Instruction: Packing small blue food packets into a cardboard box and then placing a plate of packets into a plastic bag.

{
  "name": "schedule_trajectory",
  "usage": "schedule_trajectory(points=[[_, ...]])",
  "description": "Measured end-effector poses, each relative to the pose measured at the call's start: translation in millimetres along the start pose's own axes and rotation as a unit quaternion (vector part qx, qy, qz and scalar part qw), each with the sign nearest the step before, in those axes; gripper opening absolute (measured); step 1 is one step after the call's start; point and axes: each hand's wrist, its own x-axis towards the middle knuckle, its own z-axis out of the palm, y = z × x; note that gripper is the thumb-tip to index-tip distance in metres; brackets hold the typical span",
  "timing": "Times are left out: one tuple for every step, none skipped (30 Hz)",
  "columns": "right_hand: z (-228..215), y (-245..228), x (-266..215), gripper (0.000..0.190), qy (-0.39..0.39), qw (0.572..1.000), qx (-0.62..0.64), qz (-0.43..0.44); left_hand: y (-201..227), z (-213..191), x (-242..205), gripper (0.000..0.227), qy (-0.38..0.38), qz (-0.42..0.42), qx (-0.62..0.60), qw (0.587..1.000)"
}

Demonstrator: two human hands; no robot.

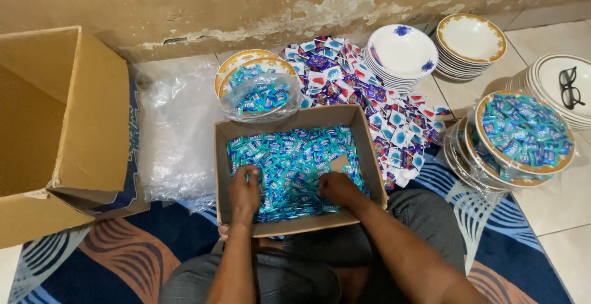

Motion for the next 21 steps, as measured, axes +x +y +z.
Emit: schedule_trajectory(points=[[-3, -2, -1, 0.013, -0.001, 1.000, 0.000, -0.001, 2, 0, -3, 0.014, 0.001, 0.000, 0.000, 1.000], [-7, -5, -2, 0.011, 0.014, 0.992, 0.128, -0.002, 3, 1, -6, 0.023, -0.045, 0.069, 0.053, 0.995], [-13, -5, -2, 0.009, 0.031, 0.967, 0.253, -0.003, 7, 4, -7, 0.033, -0.092, 0.141, 0.103, 0.980], [-21, -15, -10, 0.009, 0.034, 0.967, 0.253, -0.002, -2, 8, -8, 0.033, -0.093, 0.144, 0.102, 0.980], [-27, -23, -19, 0.008, 0.024, 0.925, 0.378, 0.016, -13, 12, -11, 0.040, -0.152, 0.158, 0.184, 0.958], [-33, -32, -28, 0.013, 0.014, 0.867, 0.497, 0.033, -23, 16, -13, 0.048, -0.208, 0.171, 0.264, 0.926], [-39, -39, -31, 0.013, 0.015, 0.867, 0.497, 0.034, -34, 25, -7, 0.048, -0.209, 0.172, 0.264, 0.926], [-44, -47, -34, 0.018, 0.016, 0.824, 0.565, 0.042, -44, 34, -2, 0.047, -0.204, 0.182, 0.315, 0.909], [-47, -54, -39, 0.024, 0.013, 0.775, 0.630, 0.050, -57, 41, 1, 0.046, -0.197, 0.188, 0.366, 0.890], [-44, -50, -38, 0.024, 0.011, 0.775, 0.630, 0.052, -54, 39, -4, 0.046, -0.199, 0.186, 0.366, 0.890], [-43, -47, -33, 0.023, 0.023, 0.762, 0.646, 0.043, -49, 37, -5, 0.041, -0.196, 0.187, 0.367, 0.890], [-42, -44, -30, 0.021, 0.034, 0.748, 0.662, 0.034, -45, 34, -7, 0.037, -0.193, 0.188, 0.367, 0.890], [-38, -35, -22, 0.021, 0.033, 0.748, 0.662, 0.035, -40, 32, -9, 0.037, -0.193, 0.187, 0.367, 0.891], [-35, -26, -15, 0.015, 0.039, 0.749, 0.660, 0.038, -35, 31, -12, 0.028, -0.183, 0.180, 0.349, 0.902], [-31, -16, -8, 0.012, 0.045, 0.749, 0.659, 0.042, -29, 29, -14, 0.021, -0.172, 0.173, 0.330, 0.912], [-37, -23, -14, 0.012, 0.045, 0.749, 0.659, 0.042, -28, 29, -12, 0.021, -0.172, 0.173, 0.330, 0.912], [-43, -29, -19, 0.011, 0.040, 0.743, 0.666, 0.049, -27, 29, -10, 0.019, -0.155, 0.149, 0.239, 0.947], [-49, -36, -25, 0.014, 0.035, 0.737, 0.672, 0.056, -26, 29, -8, 0.019, -0.137, 0.124, 0.146, 0.972], [-48, -31, -20, 0.014, 0.035, 0.737, 0.672, 0.056, -23, 25, -4, 0.019, -0.136, 0.123, 0.146, 0.972], [-47, -27, -15, 0.014, 0.039, 0.733, 0.673, 0.087, -20, 22, -1, 0.020, -0.122, 0.047, 0.074, 0.989], [-44, -22, -11, 0.020, 0.042, 0.728, 0.674, 0.119, -19, 17, 1, 0.021, -0.106, -0.031, 0.001, 0.994]])
